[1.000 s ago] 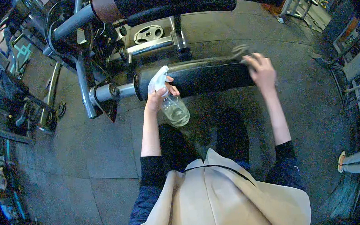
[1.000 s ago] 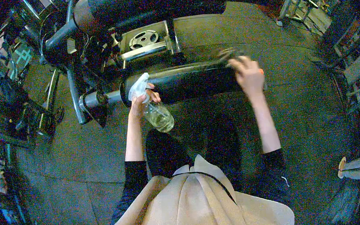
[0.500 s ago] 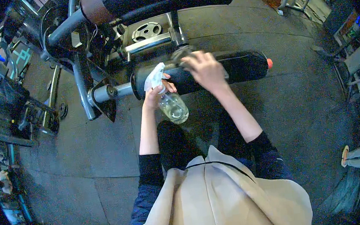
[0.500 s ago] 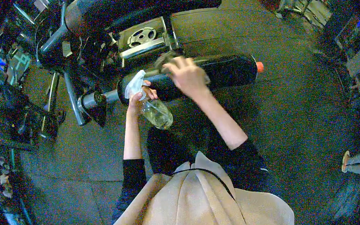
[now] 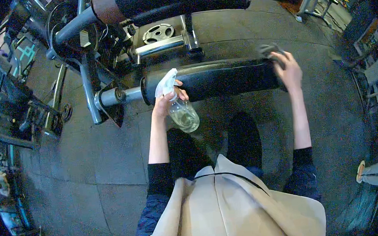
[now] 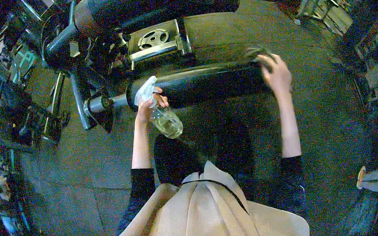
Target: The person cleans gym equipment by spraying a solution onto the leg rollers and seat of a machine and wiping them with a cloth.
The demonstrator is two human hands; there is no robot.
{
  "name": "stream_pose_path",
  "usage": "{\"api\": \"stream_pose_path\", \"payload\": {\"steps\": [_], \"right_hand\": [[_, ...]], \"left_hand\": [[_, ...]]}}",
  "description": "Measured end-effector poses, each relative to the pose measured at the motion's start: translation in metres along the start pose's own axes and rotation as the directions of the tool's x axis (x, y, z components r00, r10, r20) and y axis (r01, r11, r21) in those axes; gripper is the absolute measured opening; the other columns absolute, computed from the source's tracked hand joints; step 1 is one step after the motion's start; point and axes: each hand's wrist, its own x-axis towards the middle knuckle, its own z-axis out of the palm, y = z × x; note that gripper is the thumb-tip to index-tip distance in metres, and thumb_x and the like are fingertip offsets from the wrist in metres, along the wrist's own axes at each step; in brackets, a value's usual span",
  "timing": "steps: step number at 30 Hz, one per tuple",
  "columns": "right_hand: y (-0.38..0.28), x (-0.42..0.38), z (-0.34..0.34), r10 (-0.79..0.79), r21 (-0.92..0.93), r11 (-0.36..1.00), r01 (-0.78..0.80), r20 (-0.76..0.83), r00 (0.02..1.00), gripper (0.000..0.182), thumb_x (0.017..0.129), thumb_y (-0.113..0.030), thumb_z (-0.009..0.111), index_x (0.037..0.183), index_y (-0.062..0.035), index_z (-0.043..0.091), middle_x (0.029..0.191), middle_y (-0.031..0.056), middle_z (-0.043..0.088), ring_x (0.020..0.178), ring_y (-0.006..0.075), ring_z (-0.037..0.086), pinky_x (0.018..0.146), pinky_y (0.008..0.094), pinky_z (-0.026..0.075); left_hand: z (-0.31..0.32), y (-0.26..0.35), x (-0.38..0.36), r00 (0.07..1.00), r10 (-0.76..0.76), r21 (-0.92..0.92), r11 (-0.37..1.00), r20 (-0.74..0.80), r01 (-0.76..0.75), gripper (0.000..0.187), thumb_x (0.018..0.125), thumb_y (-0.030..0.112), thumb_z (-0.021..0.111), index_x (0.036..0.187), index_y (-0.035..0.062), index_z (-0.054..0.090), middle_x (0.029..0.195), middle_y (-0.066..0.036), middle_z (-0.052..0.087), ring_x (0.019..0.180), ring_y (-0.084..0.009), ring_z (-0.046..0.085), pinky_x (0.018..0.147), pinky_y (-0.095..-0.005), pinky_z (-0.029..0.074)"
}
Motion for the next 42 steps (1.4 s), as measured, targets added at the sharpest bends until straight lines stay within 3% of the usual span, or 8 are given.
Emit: {"api": "stream_pose_path", "payload": {"steps": [6,12,15,25,29,33,38,42], "right_hand": [[0.021,-0.021,0.030,0.357,0.000,0.931,-0.366,-0.215,0.909,0.034,0.082,-0.024,0.066,0.115,-0.0281,0.061,0.116,0.0072,0.058,0.101,0.0292,0.060,0.081,0.0408,0.050],[-0.083,-0.015,0.039,0.020,0.145,0.989,0.020,-0.268,0.963,0.032,0.078,-0.012,0.065,0.108,-0.0200,0.060,0.098,0.0071,0.060,0.088,0.0297,0.058,0.071,0.0418,0.048],[-0.171,-0.031,0.064,-0.149,-0.184,0.977,0.110,-0.215,0.965,0.020,0.086,-0.019,0.056,0.103,-0.0272,0.063,0.101,-0.0015,0.055,0.079,0.0195,0.055,0.052,0.0282,0.054],[-0.183,-0.095,0.094,-0.483,0.016,0.847,0.532,-0.396,0.781,0.036,0.074,-0.023,0.067,0.109,-0.0318,0.065,0.108,-0.0040,0.054,0.087,0.0192,0.052,0.069,0.0298,0.050],[-0.101,-0.126,0.131,-0.284,0.142,0.924,0.355,-0.370,0.885,0.030,0.068,-0.032,0.077,0.096,-0.0276,0.066,0.109,-0.0036,0.054,0.089,0.0223,0.052,0.067,0.0332,0.050],[-0.030,-0.107,0.096,-0.424,-0.211,0.905,0.368,-0.441,0.791,0.036,0.072,-0.035,0.075,0.104,-0.0255,0.063,0.112,0.0003,0.053,0.088,0.0273,0.053,0.068,0.0375,0.046],[-0.010,-0.096,0.055,-0.068,-0.063,0.997,0.047,-0.387,0.920,0.049,0.069,0.002,0.066,0.112,-0.0207,0.059,0.118,0.0086,0.053,0.098,0.0323,0.053,0.085,0.0413,0.047],[-0.046,-0.084,0.063,0.154,0.262,0.965,-0.021,-0.499,0.853,0.053,0.071,-0.003,0.068,0.121,-0.0063,0.052,0.118,0.0139,0.056,0.109,0.0345,0.055,0.093,0.0434,0.043]], "left_hand": [[0.003,0.003,0.002,0.999,0.032,-0.023,0.999,0.011,-0.032,0.056,0.073,0.035,0.071,0.110,-0.0018,0.052,0.068,-0.012,0.063,0.071,-0.0273,0.064,0.071,-0.0390,0.051],[0.004,0.002,0.001,1.000,-0.001,0.007,1.000,0.008,0.001,0.059,0.075,0.038,0.066,0.113,-0.0034,0.048,0.068,-0.011,0.061,0.071,-0.0257,0.062,0.074,-0.0389,0.047],[-0.008,-0.006,0.005,0.999,0.004,-0.017,1.000,0.036,-0.004,0.060,0.075,0.038,0.067,0.113,-0.0036,0.048,0.068,-0.011,0.061,0.071,-0.0264,0.062,0.076,-0.0386,0.047],[-0.004,-0.003,0.001,1.000,0.009,-0.017,1.000,-0.006,-0.009,0.058,0.074,0.034,0.070,0.113,-0.0042,0.050,0.070,-0.013,0.062,0.072,-0.0273,0.063,0.073,-0.0381,0.050],[0.001,-0.002,0.001,1.000,0.024,-0.045,0.999,0.000,-0.024,0.056,0.075,0.032,0.069,0.113,-0.0047,0.049,0.070,-0.013,0.062,0.071,-0.0276,0.062,0.074,-0.0392,0.049],[-0.004,-0.005,0.002,0.999,0.038,-0.057,0.998,0.014,-0.037,0.056,0.075,0.032,0.068,0.113,-0.0053,0.049,0.070,-0.013,0.062,0.071,-0.0279,0.062,0.075,-0.0396,0.048],[-0.004,-0.006,0.003,0.999,0.043,-0.077,0.996,0.034,-0.040,0.056,0.075,0.031,0.068,0.113,-0.0056,0.049,0.070,-0.013,0.062,0.070,-0.0276,0.062,0.075,-0.0394,0.048],[0.002,0.000,0.002,0.998,0.053,-0.031,0.998,0.020,-0.052,0.054,0.076,0.032,0.066,0.112,-0.0053,0.050,0.069,-0.013,0.062,0.070,-0.0273,0.063,0.075,-0.0391,0.048]]}}
